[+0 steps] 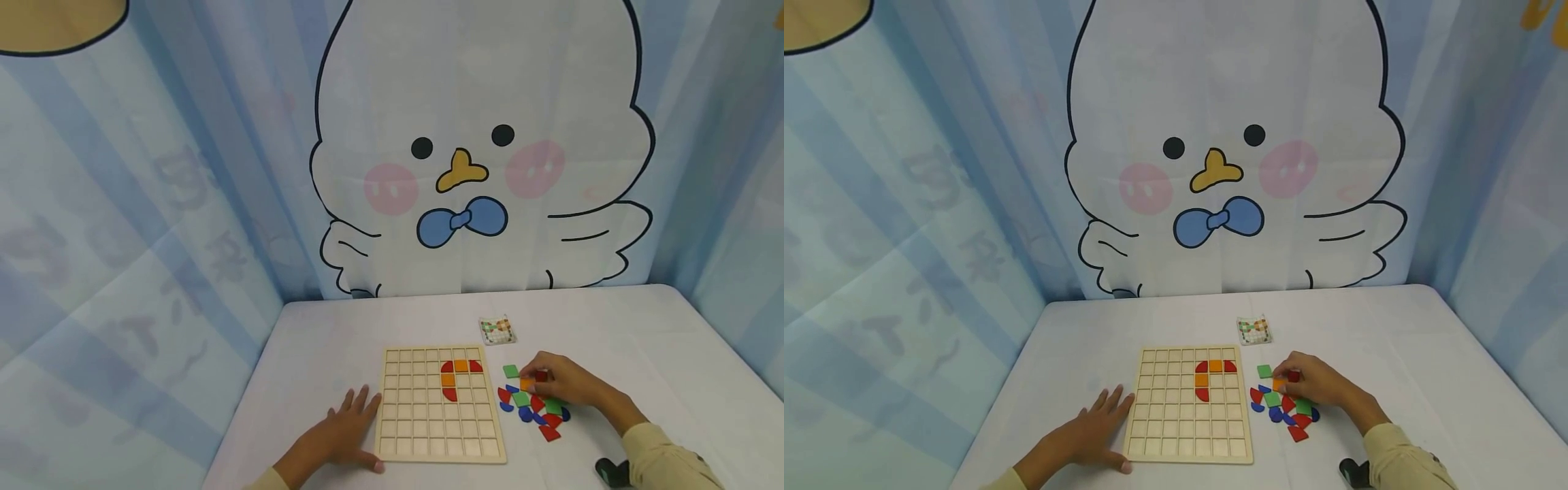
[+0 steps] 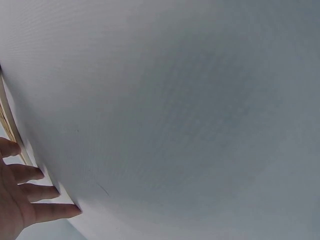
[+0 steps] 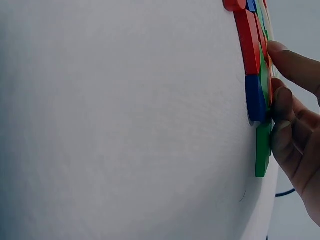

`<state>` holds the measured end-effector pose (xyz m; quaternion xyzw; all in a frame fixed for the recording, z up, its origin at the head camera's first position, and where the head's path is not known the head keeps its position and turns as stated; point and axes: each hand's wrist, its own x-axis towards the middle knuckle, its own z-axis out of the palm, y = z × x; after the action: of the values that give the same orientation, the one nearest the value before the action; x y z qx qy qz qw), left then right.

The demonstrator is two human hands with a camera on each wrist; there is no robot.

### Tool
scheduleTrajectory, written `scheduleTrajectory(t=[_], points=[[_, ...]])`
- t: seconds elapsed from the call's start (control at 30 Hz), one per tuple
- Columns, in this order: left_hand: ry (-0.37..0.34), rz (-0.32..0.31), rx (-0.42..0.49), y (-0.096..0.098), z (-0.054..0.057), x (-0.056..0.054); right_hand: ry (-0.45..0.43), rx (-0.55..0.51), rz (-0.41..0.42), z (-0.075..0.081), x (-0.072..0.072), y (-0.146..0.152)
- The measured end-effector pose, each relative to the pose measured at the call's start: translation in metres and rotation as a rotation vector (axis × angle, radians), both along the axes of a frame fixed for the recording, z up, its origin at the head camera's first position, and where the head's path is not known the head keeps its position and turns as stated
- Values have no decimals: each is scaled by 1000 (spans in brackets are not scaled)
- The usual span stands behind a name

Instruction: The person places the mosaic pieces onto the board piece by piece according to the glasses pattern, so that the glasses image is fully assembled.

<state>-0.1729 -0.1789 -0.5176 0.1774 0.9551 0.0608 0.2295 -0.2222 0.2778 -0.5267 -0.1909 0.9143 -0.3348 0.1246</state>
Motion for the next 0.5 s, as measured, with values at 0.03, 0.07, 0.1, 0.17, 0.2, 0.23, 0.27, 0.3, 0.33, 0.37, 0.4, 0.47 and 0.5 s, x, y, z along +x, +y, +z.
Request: scheduleTrajectory(t=[0.03, 0.07, 0.1, 0.17, 0.2, 0.23, 0.27, 0.3, 0.33, 0.37, 0.4, 0.47, 0.5], points=[[-2, 1, 2, 0, 0, 0, 1, 6, -2, 1, 0, -1], [-1, 1, 3, 0, 0, 0, 1, 10, -2, 1, 0, -1], [-1, 2, 4, 0, 0, 0, 3, 15, -3, 2, 0, -2], [0, 0, 7, 0, 1, 1, 4, 21, -9, 2, 0, -2], [-1, 0, 9, 0, 1, 1, 8, 21, -7, 2, 0, -2], [0, 0, 11, 0, 2, 1, 11, 22, -10, 2, 0, -3], [0, 0, 13, 0, 2, 1, 13, 22, -11, 2, 1, -3], [-1, 1, 14, 0, 3, 1, 13, 21, -12, 2, 1, -3], [-2, 2, 13, 0, 3, 1, 11, 19, -11, 2, 1, -3], [-3, 3, 14, 1, 3, 1, 10, 18, -9, 3, 1, -3], [-4, 5, 11, 1, 3, 1, 6, 17, -9, 3, 1, -4], [-7, 8, 6, 1, 3, 1, -8, 22, -16, 3, 1, -4], [-8, 8, 3, 1, 2, 0, -16, 26, -16, 3, 1, -5]])
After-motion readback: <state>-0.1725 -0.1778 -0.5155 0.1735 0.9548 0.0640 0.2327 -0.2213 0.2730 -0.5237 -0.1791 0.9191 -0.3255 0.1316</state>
